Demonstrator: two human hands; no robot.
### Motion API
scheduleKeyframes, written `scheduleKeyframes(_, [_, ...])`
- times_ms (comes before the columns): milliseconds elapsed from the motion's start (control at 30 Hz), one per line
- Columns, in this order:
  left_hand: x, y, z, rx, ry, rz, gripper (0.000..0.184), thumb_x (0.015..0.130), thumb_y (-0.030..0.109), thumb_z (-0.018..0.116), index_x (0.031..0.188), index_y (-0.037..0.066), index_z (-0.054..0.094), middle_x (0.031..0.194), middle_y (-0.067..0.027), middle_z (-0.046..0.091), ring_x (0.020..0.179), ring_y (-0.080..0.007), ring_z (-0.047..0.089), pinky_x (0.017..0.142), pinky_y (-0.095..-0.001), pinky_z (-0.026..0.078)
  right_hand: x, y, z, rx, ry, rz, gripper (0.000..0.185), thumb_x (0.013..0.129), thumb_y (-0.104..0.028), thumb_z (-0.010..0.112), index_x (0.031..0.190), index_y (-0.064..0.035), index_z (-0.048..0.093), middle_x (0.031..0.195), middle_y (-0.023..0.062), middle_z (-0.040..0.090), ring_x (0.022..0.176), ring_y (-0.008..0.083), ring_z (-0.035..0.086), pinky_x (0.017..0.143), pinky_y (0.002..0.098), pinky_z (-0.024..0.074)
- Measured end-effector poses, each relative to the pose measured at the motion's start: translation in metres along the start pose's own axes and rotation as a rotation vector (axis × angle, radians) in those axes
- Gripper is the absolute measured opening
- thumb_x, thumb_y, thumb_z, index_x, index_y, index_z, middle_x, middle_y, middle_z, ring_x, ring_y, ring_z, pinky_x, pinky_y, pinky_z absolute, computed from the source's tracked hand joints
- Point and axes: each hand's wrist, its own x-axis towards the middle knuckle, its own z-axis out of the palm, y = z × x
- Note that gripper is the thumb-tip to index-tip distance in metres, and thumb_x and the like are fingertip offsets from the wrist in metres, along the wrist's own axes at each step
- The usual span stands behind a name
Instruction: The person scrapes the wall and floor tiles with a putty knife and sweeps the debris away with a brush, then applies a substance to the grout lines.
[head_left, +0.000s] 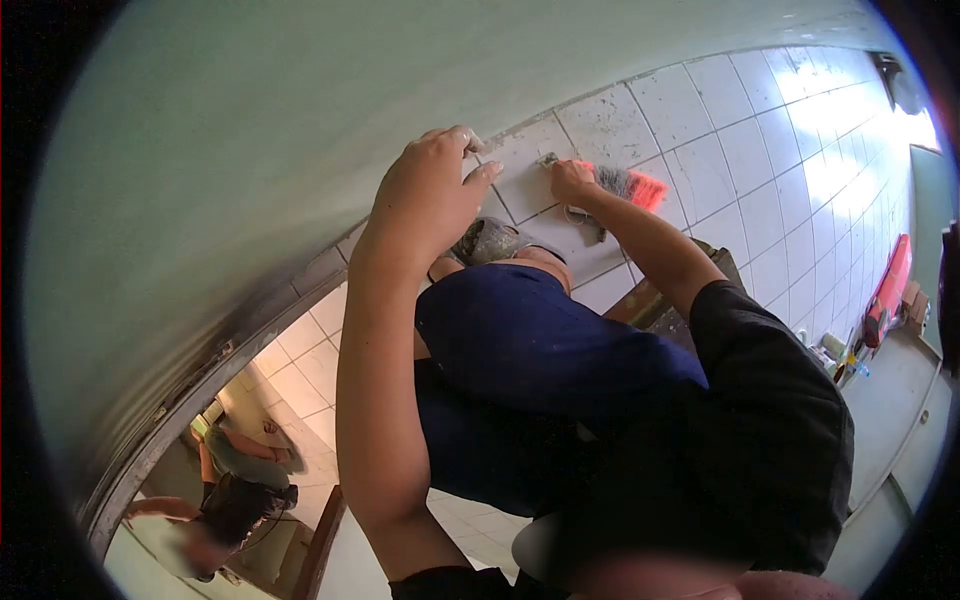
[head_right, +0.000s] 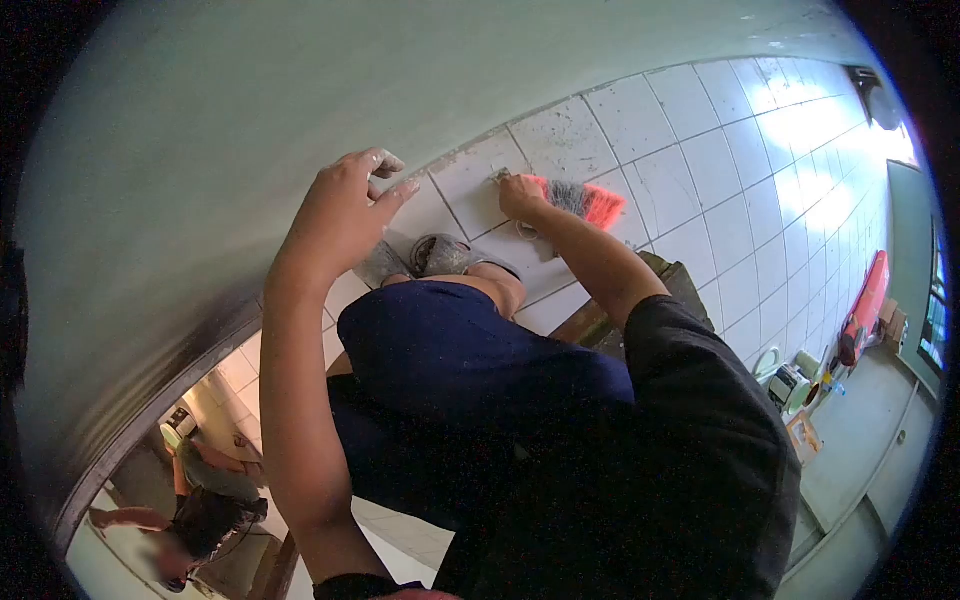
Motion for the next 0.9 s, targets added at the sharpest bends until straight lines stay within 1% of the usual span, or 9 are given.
scheduleKeyframes(33, [0.001, -0.001, 0.001, 0.021, 0.012, -0.003, 0.038, 0.092, 0.028, 0.064, 0.113, -0.003, 0.063, 0.110, -0.0203, 0.067, 0.092, -0.0303, 0.067, 0.086, -0.0392, 0.052, 0.007, 0.001, -0.002, -0.003, 0.001, -0.001, 0.030, 0.086, -0.014, 0.051, 0.109, -0.0037, 0.068, 0.104, 0.0217, 0.070, 0.100, 0.0379, 0.068, 0.081, 0.0499, 0.0549])
scheduleKeyframes(100, [0.002, 0.003, 0.000, 0.001, -0.014, -0.019, 0.038, 0.092, 0.028, 0.064, 0.112, -0.003, 0.063, 0.109, -0.0208, 0.067, 0.093, -0.0310, 0.067, 0.086, -0.0396, 0.052, 0.031, 0.006, -0.004, 0.258, 0.130, 0.077, 0.031, 0.087, -0.014, 0.051, 0.111, -0.0024, 0.067, 0.105, 0.0212, 0.070, 0.102, 0.0381, 0.067, 0.086, 0.0485, 0.0543])
scheduleKeyframes(200, [0.002, 0.004, 0.009, -0.036, -0.035, -0.005, 0.036, 0.091, 0.028, 0.065, 0.110, -0.003, 0.063, 0.107, -0.0217, 0.066, 0.096, -0.0327, 0.066, 0.087, -0.0406, 0.051, 0.051, 0.010, -0.015, 0.245, 0.085, 0.033, 0.034, 0.088, -0.014, 0.050, 0.119, -0.0030, 0.063, 0.107, 0.0218, 0.069, 0.102, 0.0385, 0.067, 0.087, 0.0500, 0.0538])
scheduleKeyframes(300, [0.004, 0.005, 0.006, -0.021, -0.014, 0.007, 0.035, 0.091, 0.028, 0.065, 0.107, -0.003, 0.063, 0.105, -0.0222, 0.066, 0.098, -0.0344, 0.064, 0.088, -0.0418, 0.050, 0.018, 0.010, -0.008, 0.188, 0.048, 0.008, 0.034, 0.089, -0.013, 0.049, 0.119, -0.0017, 0.063, 0.111, 0.0239, 0.067, 0.103, 0.0399, 0.066, 0.088, 0.0472, 0.0539])
scheduleKeyframes(367, [0.005, 0.005, 0.007, -0.008, -0.034, -0.012, 0.035, 0.091, 0.027, 0.065, 0.106, -0.003, 0.063, 0.104, -0.0223, 0.066, 0.100, -0.0352, 0.064, 0.088, -0.0423, 0.050, 0.023, 0.014, -0.002, 0.151, 0.052, 0.011, 0.034, 0.090, -0.013, 0.049, 0.118, -0.0016, 0.063, 0.113, 0.0237, 0.066, 0.104, 0.0401, 0.066, 0.088, 0.0463, 0.0537])
scheduleKeyframes(467, [0.004, 0.003, 0.014, 0.019, -0.075, -0.013, 0.034, 0.090, 0.027, 0.065, 0.107, -0.004, 0.063, 0.105, -0.0221, 0.066, 0.100, -0.0364, 0.064, 0.088, -0.0432, 0.050, 0.035, 0.003, -0.017, 0.245, 0.044, 0.027, 0.034, 0.090, -0.013, 0.048, 0.118, -0.0019, 0.063, 0.114, 0.0230, 0.067, 0.104, 0.0400, 0.066, 0.088, 0.0473, 0.0534])
scheduleKeyframes(567, [0.000, 0.004, 0.012, 0.006, -0.023, 0.007, 0.034, 0.090, 0.026, 0.065, 0.105, -0.004, 0.063, 0.105, -0.0220, 0.066, 0.100, -0.0371, 0.063, 0.089, -0.0435, 0.049, 0.045, -0.007, -0.021, 0.231, 0.020, 0.007, 0.033, 0.090, -0.012, 0.048, 0.116, 0.0005, 0.064, 0.114, 0.0249, 0.066, 0.105, 0.0402, 0.066, 0.089, 0.0484, 0.0531])
scheduleKeyframes(667, [0.001, 0.001, 0.007, 0.049, -0.040, -0.040, 0.033, 0.090, 0.026, 0.065, 0.105, -0.004, 0.063, 0.105, -0.0221, 0.066, 0.101, -0.0371, 0.063, 0.089, -0.0437, 0.049, 0.026, -0.014, 0.004, 0.239, 0.140, -0.047, 0.029, 0.088, -0.012, 0.049, 0.104, 0.0043, 0.067, 0.108, 0.0290, 0.066, 0.101, 0.0405, 0.067, 0.084, 0.0472, 0.0553])
scheduleKeyframes(900, [-0.003, -0.002, 0.004, 0.135, -0.069, -0.089, 0.035, 0.090, 0.028, 0.065, 0.109, -0.003, 0.063, 0.109, -0.0215, 0.066, 0.104, -0.0361, 0.063, 0.092, -0.0433, 0.050, 0.048, -0.033, -0.018, 0.323, 0.107, -0.005, 0.031, 0.088, -0.012, 0.048, 0.108, 0.0030, 0.067, 0.111, 0.0271, 0.066, 0.104, 0.0407, 0.066, 0.088, 0.0473, 0.0538])
